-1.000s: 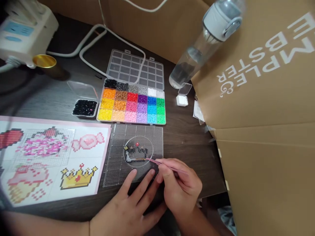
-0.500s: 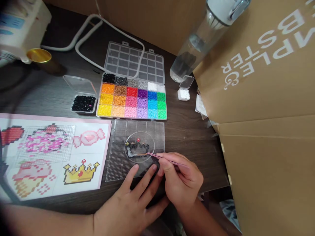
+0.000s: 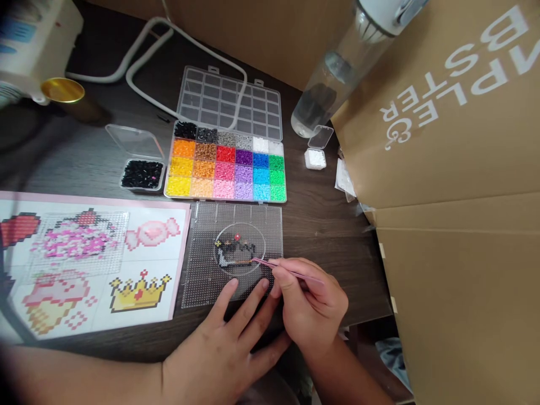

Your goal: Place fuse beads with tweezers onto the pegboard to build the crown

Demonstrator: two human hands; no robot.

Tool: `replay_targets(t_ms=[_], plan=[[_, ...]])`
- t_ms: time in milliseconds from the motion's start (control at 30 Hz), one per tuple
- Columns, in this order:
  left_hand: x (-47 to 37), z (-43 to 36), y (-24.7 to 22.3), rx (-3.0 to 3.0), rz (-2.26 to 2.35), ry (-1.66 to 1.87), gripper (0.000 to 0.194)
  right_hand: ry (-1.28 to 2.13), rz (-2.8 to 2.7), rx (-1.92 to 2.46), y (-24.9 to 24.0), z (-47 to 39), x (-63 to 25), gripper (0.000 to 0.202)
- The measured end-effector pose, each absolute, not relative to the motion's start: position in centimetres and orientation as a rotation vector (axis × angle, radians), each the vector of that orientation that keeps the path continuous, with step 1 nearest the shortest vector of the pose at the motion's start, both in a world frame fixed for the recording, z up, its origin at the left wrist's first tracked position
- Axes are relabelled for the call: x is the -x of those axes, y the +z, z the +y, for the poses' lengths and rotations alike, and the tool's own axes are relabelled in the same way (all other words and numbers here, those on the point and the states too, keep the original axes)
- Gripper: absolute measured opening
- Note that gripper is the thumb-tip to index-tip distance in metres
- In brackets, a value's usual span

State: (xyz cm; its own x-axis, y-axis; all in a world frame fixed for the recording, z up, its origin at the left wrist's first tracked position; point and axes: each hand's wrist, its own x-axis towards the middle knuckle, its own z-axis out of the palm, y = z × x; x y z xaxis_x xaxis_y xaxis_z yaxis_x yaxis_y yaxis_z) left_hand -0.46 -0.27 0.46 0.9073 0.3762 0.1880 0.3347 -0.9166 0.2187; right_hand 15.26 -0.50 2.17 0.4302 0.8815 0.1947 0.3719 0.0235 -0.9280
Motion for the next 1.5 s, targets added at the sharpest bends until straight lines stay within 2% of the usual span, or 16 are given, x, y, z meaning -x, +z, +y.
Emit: replay_targets(t_ms=[633, 967, 1500], plan=[[0.5, -0.4, 0.5, -2.871, 0.554, 0.349, 0.047, 0.555, -1.076, 1.503, 2.0, -0.4, -15.1, 0.016], [0.5, -0.3, 0.6, -2.866, 0.536, 0.322, 0.043, 0.742, -0.799, 1.345, 2.0, 0.9, -15.9, 0.007], [0.5, -0.3, 0.6, -2.889, 0.513, 0.33, 0.045, 0.626, -1.063, 1.493, 2.0, 0.2, -15.3, 0.018]])
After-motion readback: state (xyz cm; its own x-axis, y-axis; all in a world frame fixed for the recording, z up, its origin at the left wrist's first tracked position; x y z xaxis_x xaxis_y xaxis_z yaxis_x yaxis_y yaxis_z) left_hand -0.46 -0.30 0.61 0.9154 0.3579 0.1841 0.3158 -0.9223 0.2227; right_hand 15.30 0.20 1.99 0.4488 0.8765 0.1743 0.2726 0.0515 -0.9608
